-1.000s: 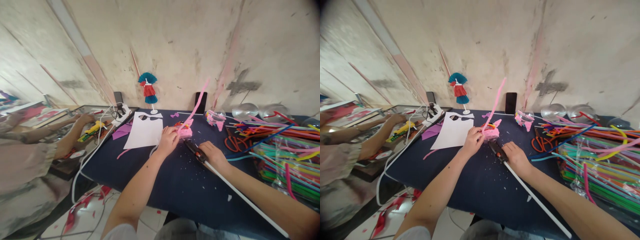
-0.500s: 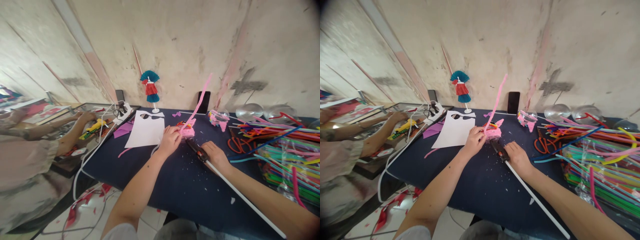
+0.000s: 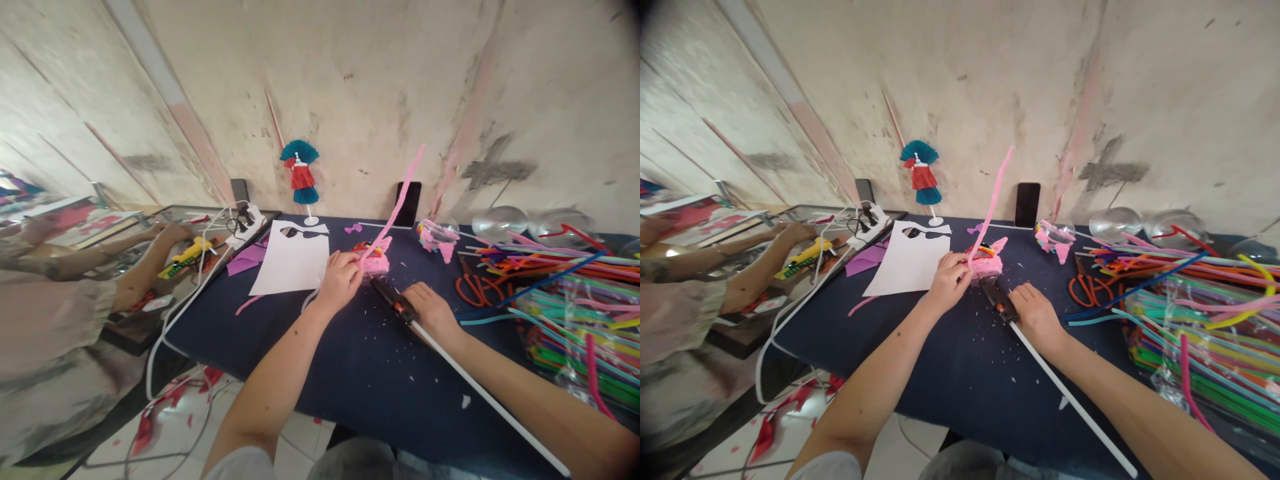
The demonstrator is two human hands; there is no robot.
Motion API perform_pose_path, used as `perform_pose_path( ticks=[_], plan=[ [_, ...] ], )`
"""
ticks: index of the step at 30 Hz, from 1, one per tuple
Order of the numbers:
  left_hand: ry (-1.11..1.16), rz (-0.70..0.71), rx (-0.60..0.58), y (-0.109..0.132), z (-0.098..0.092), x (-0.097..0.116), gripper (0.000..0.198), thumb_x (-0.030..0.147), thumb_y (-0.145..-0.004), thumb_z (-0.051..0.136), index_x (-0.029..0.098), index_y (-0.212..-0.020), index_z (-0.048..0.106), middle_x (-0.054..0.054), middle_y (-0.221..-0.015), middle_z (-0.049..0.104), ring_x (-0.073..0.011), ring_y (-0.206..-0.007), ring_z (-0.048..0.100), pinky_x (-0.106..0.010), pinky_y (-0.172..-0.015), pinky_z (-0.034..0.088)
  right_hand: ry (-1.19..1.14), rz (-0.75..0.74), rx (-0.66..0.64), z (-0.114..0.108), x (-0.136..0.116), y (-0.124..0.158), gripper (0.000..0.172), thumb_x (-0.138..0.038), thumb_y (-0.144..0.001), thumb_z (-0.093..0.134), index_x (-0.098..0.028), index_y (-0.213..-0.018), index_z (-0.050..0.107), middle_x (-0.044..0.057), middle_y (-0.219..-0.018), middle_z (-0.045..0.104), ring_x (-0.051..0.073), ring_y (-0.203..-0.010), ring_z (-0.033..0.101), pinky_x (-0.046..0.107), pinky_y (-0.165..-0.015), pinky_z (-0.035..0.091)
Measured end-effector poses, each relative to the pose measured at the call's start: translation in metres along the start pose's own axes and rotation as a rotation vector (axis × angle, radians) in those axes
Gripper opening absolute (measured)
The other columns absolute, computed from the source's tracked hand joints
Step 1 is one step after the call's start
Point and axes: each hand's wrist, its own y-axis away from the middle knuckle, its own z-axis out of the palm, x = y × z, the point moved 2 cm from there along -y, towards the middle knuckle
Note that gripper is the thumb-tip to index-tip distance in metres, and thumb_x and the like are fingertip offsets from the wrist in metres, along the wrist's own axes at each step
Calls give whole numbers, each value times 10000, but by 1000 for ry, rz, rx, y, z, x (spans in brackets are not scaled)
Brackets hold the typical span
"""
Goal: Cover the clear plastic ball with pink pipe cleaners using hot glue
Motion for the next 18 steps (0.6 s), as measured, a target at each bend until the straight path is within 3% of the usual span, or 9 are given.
perform_pose_path(
  ticks=[18],
  plan=[
    [6, -37, -42, 2, 2, -4, 226, 201, -870, 473, 181, -657, 546, -47, -943, 627, -163, -904, 582, -434, -970, 392, 25, 24, -7, -3, 5, 3, 227, -184, -901, 385, -209, -695, 477, 48, -654, 520, 179, -649, 431, 308, -617, 360]
  ],
)
